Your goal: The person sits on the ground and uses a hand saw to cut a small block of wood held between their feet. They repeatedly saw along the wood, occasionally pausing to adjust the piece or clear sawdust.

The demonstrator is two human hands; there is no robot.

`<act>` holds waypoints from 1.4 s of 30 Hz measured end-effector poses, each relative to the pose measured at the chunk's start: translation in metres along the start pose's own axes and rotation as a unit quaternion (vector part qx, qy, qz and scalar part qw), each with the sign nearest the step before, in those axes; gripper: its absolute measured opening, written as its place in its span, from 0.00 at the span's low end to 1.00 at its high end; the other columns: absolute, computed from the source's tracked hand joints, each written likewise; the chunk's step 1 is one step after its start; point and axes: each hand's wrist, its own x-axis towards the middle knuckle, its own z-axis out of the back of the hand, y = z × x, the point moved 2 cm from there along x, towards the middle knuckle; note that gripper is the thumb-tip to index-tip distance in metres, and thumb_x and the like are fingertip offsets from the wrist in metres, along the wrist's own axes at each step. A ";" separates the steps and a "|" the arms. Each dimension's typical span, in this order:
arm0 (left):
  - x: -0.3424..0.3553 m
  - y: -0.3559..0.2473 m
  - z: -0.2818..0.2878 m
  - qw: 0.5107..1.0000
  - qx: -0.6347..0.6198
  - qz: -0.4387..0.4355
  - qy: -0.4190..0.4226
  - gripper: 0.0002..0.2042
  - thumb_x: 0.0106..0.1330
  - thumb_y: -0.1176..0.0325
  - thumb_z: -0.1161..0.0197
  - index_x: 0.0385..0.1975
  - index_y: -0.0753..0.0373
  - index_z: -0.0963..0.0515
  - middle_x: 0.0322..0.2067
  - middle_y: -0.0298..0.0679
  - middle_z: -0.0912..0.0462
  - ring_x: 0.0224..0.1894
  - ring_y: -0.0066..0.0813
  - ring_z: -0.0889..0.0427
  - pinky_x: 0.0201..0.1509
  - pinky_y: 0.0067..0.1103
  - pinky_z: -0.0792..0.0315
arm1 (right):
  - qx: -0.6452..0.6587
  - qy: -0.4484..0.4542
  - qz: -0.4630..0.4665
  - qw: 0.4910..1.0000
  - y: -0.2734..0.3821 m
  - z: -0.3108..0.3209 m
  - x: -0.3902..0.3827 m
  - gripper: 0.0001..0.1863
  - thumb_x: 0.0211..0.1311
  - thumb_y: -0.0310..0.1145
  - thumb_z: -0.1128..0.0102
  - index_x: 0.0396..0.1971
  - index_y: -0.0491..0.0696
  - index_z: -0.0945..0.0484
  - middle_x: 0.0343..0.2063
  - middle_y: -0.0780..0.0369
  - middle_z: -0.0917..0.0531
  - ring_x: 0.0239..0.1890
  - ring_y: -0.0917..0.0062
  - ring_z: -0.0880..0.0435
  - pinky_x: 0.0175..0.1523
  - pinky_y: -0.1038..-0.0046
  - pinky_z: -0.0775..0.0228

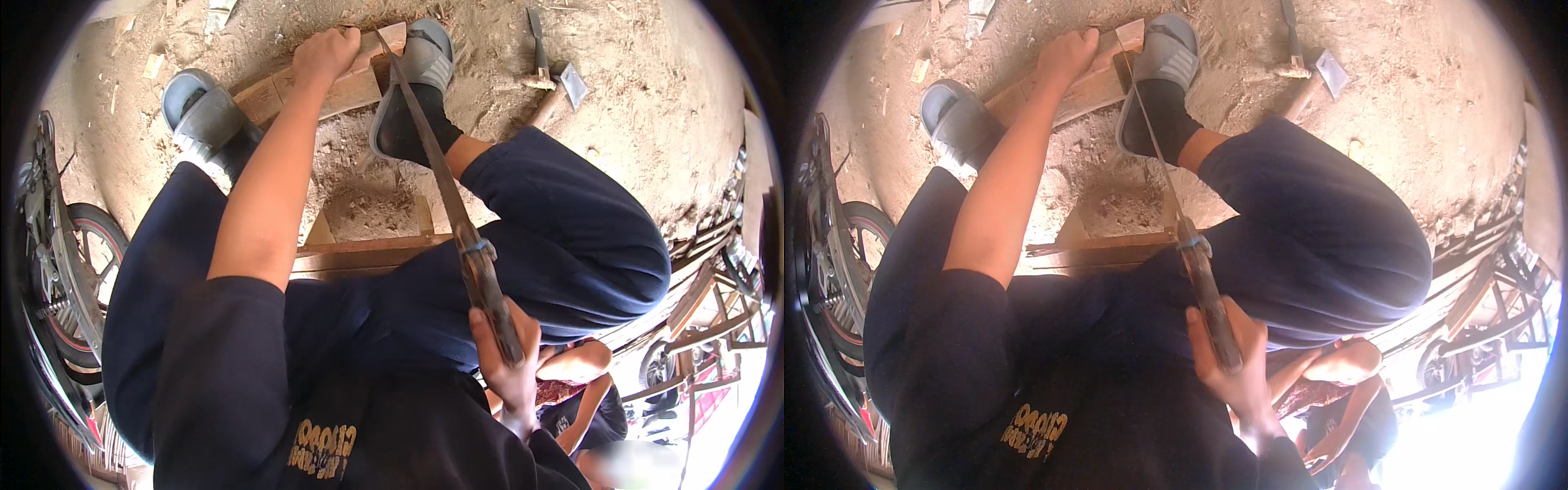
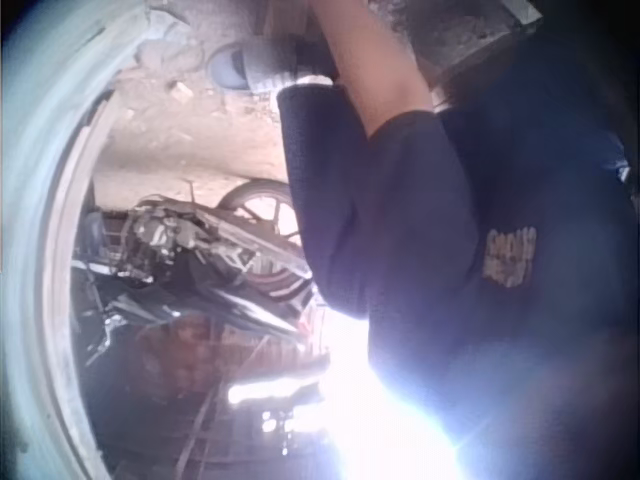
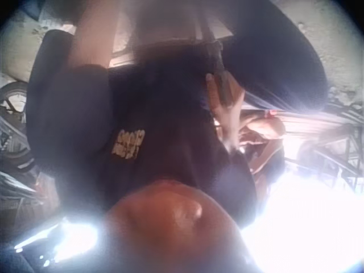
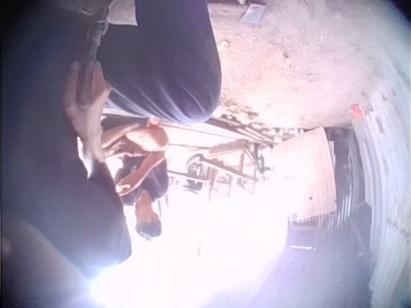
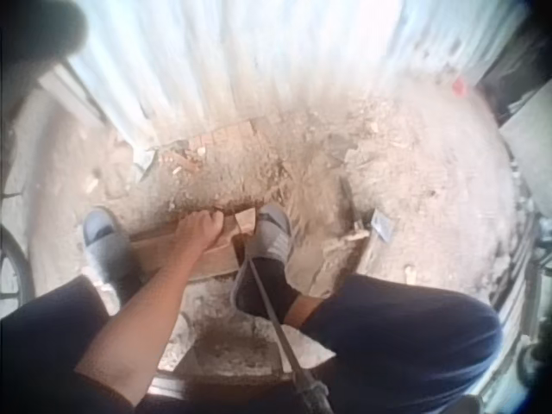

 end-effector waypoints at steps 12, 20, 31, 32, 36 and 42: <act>0.002 0.008 0.018 0.993 -0.073 -0.076 -0.047 0.30 0.69 0.41 0.57 0.49 0.59 0.16 0.46 0.58 0.16 0.52 0.56 0.19 0.59 0.43 0.28 | 0.012 0.003 -0.013 1.000 -0.016 0.016 -0.025 0.10 0.65 0.24 0.37 0.23 0.40 0.25 0.13 0.63 0.25 0.16 0.86 0.29 0.22 0.75 0.39; -0.045 0.002 0.001 0.910 0.113 -0.283 -0.281 0.44 0.54 0.27 0.37 0.57 0.63 0.30 0.45 0.47 0.20 0.49 0.49 0.20 0.53 0.41 0.27 | 0.035 -0.009 0.011 0.999 -0.023 0.002 -0.004 0.13 0.66 0.26 0.37 0.22 0.41 0.28 0.12 0.63 0.27 0.16 0.87 0.33 0.21 0.74 0.41; -0.032 0.014 0.000 0.905 0.121 -0.358 -0.196 0.38 0.60 0.34 0.37 0.44 0.72 0.26 0.41 0.52 0.19 0.48 0.50 0.18 0.51 0.37 0.21 | 0.034 -0.027 0.042 0.998 -0.022 -0.007 -0.010 0.13 0.65 0.27 0.36 0.22 0.41 0.29 0.12 0.61 0.29 0.18 0.87 0.33 0.23 0.73 0.39; -0.036 0.017 0.000 0.900 0.114 -0.374 -0.194 0.38 0.60 0.33 0.37 0.44 0.73 0.26 0.42 0.53 0.19 0.48 0.51 0.18 0.51 0.38 0.21 | 0.033 -0.025 0.028 0.999 -0.020 -0.005 -0.020 0.13 0.65 0.27 0.36 0.22 0.42 0.29 0.12 0.61 0.28 0.18 0.87 0.33 0.23 0.74 0.39; -0.043 0.013 0.007 0.877 0.061 -0.424 -0.218 0.41 0.60 0.32 0.38 0.46 0.74 0.25 0.43 0.56 0.18 0.49 0.54 0.18 0.53 0.39 0.22 | 0.040 -0.028 0.027 0.998 -0.014 -0.011 -0.034 0.13 0.66 0.27 0.37 0.22 0.42 0.29 0.13 0.61 0.28 0.18 0.87 0.33 0.24 0.74 0.39; -0.025 0.009 0.014 0.934 0.028 -0.352 -0.054 0.41 0.60 0.31 0.39 0.45 0.75 0.25 0.40 0.58 0.17 0.47 0.56 0.17 0.53 0.39 0.23 | 0.040 -0.047 0.022 0.998 -0.019 -0.027 -0.017 0.13 0.67 0.29 0.37 0.24 0.41 0.28 0.14 0.63 0.29 0.21 0.87 0.34 0.25 0.74 0.40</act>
